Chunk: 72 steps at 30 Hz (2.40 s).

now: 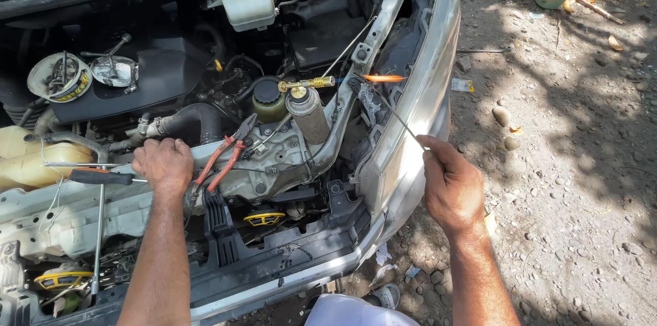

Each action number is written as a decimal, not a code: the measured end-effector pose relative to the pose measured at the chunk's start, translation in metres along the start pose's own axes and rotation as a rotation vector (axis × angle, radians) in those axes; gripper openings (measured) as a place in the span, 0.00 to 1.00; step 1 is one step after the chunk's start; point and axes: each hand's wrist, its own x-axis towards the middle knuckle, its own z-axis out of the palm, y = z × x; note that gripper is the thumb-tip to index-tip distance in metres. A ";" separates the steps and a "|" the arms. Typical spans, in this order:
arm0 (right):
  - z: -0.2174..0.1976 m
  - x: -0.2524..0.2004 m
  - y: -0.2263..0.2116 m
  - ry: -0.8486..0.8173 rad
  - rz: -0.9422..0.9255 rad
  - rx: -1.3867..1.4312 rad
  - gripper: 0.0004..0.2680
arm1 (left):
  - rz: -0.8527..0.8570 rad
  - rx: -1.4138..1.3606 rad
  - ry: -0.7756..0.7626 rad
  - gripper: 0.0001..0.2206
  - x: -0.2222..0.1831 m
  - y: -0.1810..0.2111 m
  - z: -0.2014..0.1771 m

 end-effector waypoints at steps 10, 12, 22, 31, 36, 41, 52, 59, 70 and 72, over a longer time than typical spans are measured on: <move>0.001 0.000 0.002 0.016 0.000 0.022 0.10 | -0.019 -0.015 -0.039 0.18 0.001 0.000 0.000; 0.001 0.000 0.002 0.021 -0.042 0.019 0.10 | -0.008 -0.019 -0.035 0.18 0.000 -0.001 0.000; -0.003 -0.001 0.002 -0.007 0.014 0.039 0.11 | 0.019 0.023 -0.007 0.19 0.001 -0.012 0.018; -0.002 -0.002 -0.001 -0.005 -0.010 0.025 0.10 | 0.003 0.032 -0.056 0.20 0.002 -0.016 0.020; -0.004 -0.003 -0.006 -0.021 0.022 -0.007 0.11 | 0.002 0.031 -0.065 0.20 0.003 -0.014 0.017; -0.005 -0.004 -0.004 -0.009 -0.033 0.031 0.10 | -0.017 0.040 -0.115 0.21 0.005 -0.015 0.019; -0.004 -0.003 0.000 -0.020 0.006 0.017 0.11 | -0.018 0.039 -0.062 0.20 0.004 -0.012 0.017; -0.003 -0.003 -0.003 -0.024 0.022 0.010 0.10 | 0.005 -0.011 -0.007 0.19 0.001 -0.012 0.018; -0.002 -0.004 -0.005 -0.032 0.019 -0.017 0.11 | -0.021 0.009 -0.087 0.20 0.003 -0.012 0.017; -0.002 -0.004 -0.006 -0.037 0.032 -0.017 0.11 | -0.015 0.003 -0.080 0.21 0.002 -0.011 0.015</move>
